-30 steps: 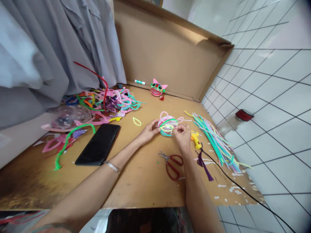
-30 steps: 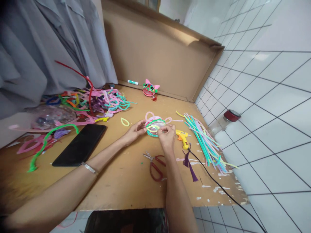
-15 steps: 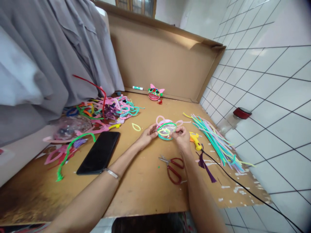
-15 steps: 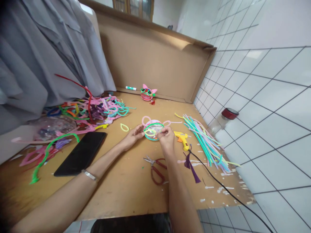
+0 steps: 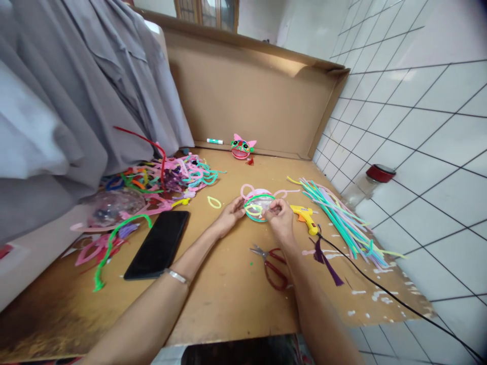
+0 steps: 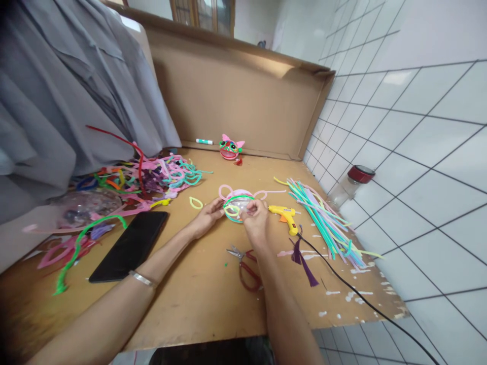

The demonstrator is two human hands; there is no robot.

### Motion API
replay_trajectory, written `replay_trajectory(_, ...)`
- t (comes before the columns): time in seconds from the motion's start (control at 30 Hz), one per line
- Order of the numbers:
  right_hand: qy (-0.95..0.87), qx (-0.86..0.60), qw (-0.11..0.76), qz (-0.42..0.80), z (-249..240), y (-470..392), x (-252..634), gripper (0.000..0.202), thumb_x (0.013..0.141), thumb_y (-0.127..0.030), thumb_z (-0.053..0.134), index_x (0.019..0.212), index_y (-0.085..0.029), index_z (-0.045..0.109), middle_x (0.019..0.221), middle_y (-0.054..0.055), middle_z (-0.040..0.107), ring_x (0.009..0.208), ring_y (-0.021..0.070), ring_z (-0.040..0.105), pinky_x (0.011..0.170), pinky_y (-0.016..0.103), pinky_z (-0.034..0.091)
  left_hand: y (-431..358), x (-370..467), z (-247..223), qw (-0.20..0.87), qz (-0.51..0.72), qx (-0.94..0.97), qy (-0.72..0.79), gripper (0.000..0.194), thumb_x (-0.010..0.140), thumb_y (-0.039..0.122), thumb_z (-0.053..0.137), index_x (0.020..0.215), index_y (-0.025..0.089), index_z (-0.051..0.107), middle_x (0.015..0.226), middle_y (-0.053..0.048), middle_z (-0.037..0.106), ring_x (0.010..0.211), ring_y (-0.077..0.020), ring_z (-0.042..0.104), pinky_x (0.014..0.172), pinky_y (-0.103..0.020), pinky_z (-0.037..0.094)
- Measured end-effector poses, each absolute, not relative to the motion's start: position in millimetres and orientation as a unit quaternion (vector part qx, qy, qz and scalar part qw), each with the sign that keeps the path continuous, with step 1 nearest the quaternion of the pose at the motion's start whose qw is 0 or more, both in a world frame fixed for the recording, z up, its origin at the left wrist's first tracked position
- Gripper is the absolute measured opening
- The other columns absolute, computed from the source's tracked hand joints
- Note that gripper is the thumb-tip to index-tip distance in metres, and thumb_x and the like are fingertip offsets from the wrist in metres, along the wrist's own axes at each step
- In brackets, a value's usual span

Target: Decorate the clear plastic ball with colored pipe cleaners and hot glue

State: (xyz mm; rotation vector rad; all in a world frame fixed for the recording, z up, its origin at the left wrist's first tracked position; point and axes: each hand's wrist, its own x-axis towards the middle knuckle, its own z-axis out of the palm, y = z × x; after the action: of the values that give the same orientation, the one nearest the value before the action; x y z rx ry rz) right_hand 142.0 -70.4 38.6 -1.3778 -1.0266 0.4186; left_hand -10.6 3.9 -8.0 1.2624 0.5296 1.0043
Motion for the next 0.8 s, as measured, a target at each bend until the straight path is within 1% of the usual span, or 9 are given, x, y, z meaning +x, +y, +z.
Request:
replay_trajectory(0.07, -0.457, -0.6, 0.631, 0.183, 39.8, -71.3, 139.9, 0.018, 0.052, -0.028, 0.063, 0.068, -0.02, 0.059, 0.076, -0.002, 0.049, 0.065, 0.0133, 0.044, 0.063, 0.028, 0.043, 4.5, -10.7, -8.9, 0.664, 0.445, 0.555, 0.231, 0.064, 0.068, 0.037, 0.081, 0.125, 0.017, 0.061, 0.146, -0.016, 0.056, 0.141, -0.034, 0.044, 0.12, -0.05, 0.029)
replay_trajectory(0.17, -0.479, -0.591, 0.624, 0.179, 40.6, -72.4, 137.7, 0.03, 0.055, -0.025, 0.062, 0.084, -0.02, 0.069, 0.084, 0.001, 0.052, 0.073, 0.0158, 0.048, 0.068, 0.03, 0.047, 5.4, -11.0, -10.3, 0.668, 0.449, 0.548, 0.226, 0.061, 0.067, 0.034, 0.081, 0.124, 0.018, 0.063, 0.145, -0.015, 0.057, 0.141, -0.0349, 0.044, 0.12, -0.05, 0.03)
replay_trajectory(0.27, -0.5, -0.585, 0.615, 0.17, 40.6, -73.7, 136.2, 0.039, 0.057, -0.022, 0.06, 0.094, -0.021, 0.073, 0.088, 0.003, 0.054, 0.075, 0.0168, 0.049, 0.069, 0.031, 0.048, 5.9, -10.5, -10.7, 0.673, 0.451, 0.543, 0.221, 0.059, 0.068, 0.03, 0.081, 0.123, 0.019, 0.064, 0.144, -0.013, 0.058, 0.14, -0.0348, 0.045, 0.119, -0.05, 0.031)
replay_trajectory(0.47, -0.524, -0.597, 0.59, 0.145, 40.5, -76.6, 135.1, 0.038, 0.061, -0.023, 0.06, 0.096, -0.022, 0.076, 0.089, 0.004, 0.056, 0.073, 0.0176, 0.05, 0.069, 0.033, 0.048, 4.2, -7.5, -9.6, 0.683, 0.453, 0.525, 0.231, 0.056, 0.069, 0.029, 0.082, 0.121, 0.019, 0.066, 0.141, -0.011, 0.06, 0.137, -0.0321, 0.049, 0.116, -0.046, 0.036)
replay_trajectory(0.63, -0.523, -0.604, 0.586, 0.134, 39.5, -75.1, 138.0, 0.041, 0.06, -0.024, 0.057, 0.096, -0.018, 0.076, 0.088, 0.006, 0.055, 0.072, 0.018, 0.048, 0.071, 0.034, 0.047, 3.0, -10.0, -2.3, 0.705, 0.451, 0.497, 0.228, 0.056, 0.065, 0.02, 0.08, 0.119, 0.018, 0.068, 0.141, -0.012, 0.061, 0.138, -0.0308, 0.048, 0.116, -0.043, 0.036)
replay_trajectory(0.73, -0.505, -0.601, 0.602, 0.145, 38.8, -72.8, 141.9, 0.044, 0.057, -0.025, 0.056, 0.096, -0.016, 0.075, 0.086, 0.005, 0.053, 0.07, 0.0168, 0.046, 0.07, 0.035, 0.046, 4.1, -16.8, 5.5, 0.763, 0.41, 0.463, 0.188, 0.051, 0.065, 0.024, 0.077, 0.115, 0.015, 0.072, 0.137, -0.014, 0.064, 0.132, -0.0339, 0.054, 0.114, -0.045, 0.037)
replay_trajectory(0.8, -0.501, -0.598, 0.605, 0.158, 38.5, -71.7, 144.6, 0.045, 0.057, -0.027, 0.056, 0.097, -0.016, 0.074, 0.084, 0.003, 0.052, 0.069, 0.0163, 0.045, 0.07, 0.034, 0.045, 4.2, -21.4, 9.8, 0.784, 0.386, 0.46, 0.158, 0.051, 0.065, 0.029, 0.077, 0.114, 0.015, 0.073, 0.135, -0.014, 0.065, 0.132, -0.0352, 0.054, 0.114, -0.047, 0.038)
